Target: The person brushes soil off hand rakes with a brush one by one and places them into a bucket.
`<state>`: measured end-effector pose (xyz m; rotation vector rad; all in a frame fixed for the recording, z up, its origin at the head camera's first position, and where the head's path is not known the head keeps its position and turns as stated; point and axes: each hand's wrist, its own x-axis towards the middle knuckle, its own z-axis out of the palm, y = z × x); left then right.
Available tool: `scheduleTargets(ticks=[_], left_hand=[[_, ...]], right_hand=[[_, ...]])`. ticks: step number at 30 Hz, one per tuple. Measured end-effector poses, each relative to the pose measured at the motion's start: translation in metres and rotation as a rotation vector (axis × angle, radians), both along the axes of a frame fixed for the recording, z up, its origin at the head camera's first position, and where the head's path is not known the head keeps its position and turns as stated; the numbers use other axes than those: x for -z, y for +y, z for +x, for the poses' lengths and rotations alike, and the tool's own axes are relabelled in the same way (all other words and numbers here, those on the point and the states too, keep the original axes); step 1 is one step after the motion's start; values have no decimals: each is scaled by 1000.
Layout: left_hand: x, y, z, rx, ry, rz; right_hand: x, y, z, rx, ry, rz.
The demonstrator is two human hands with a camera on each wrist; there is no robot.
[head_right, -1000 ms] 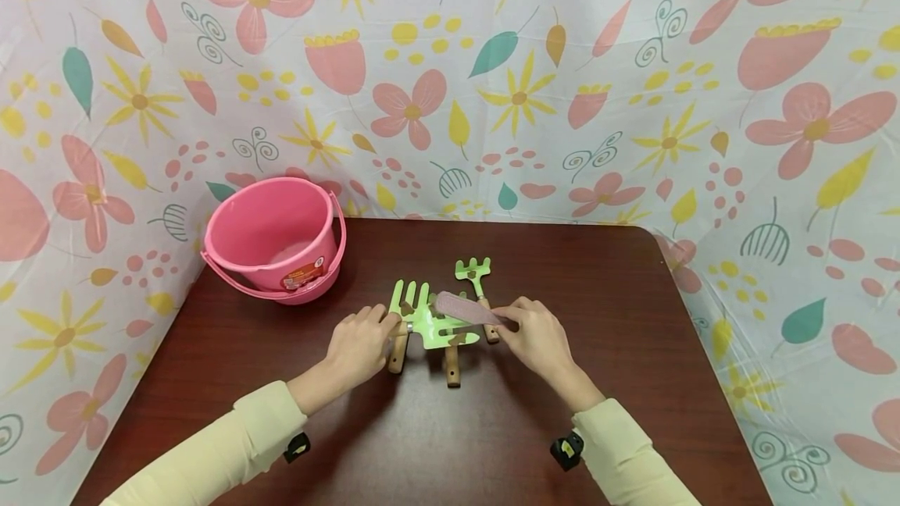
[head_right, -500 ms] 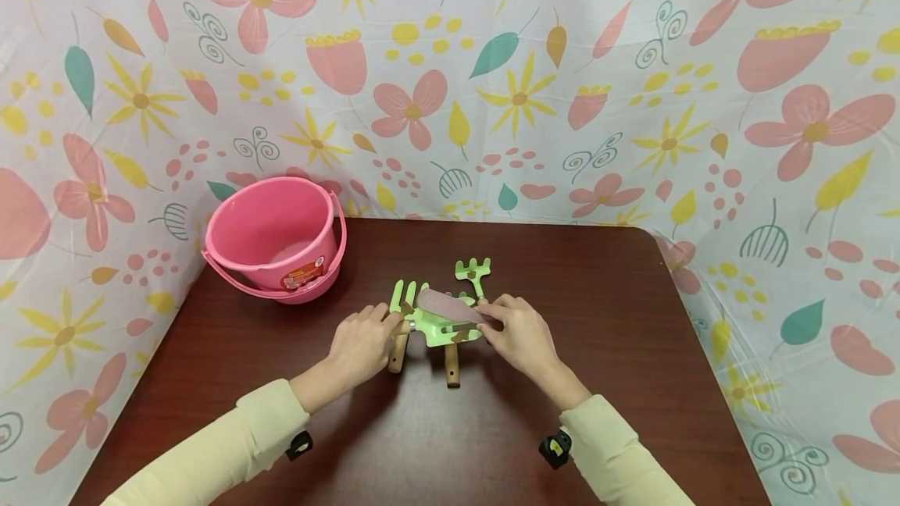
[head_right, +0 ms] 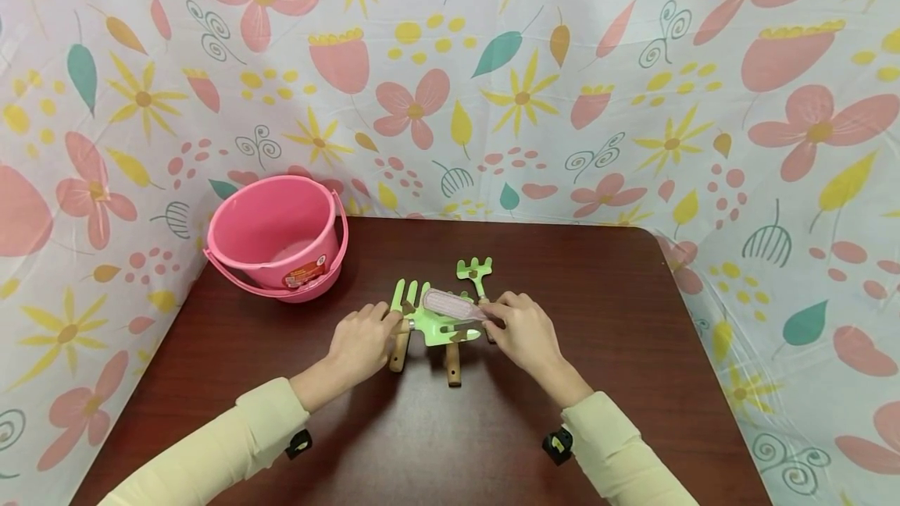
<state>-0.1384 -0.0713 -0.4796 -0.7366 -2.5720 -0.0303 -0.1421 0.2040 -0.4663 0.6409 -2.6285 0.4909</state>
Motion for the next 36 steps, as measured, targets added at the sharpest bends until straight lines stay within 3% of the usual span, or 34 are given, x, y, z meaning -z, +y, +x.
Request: scheduleTargets(ticks=[8, 21, 36], left_hand=[[1, -4, 1, -20, -45, -41], [1, -7, 1, -28, -56, -20], [7, -8, -1, -16, -1, 26]], right_hand=[[3, 17, 1, 49, 1, -12], [4, 35, 1, 85, 27, -13], [1, 46, 4, 89, 32, -12]])
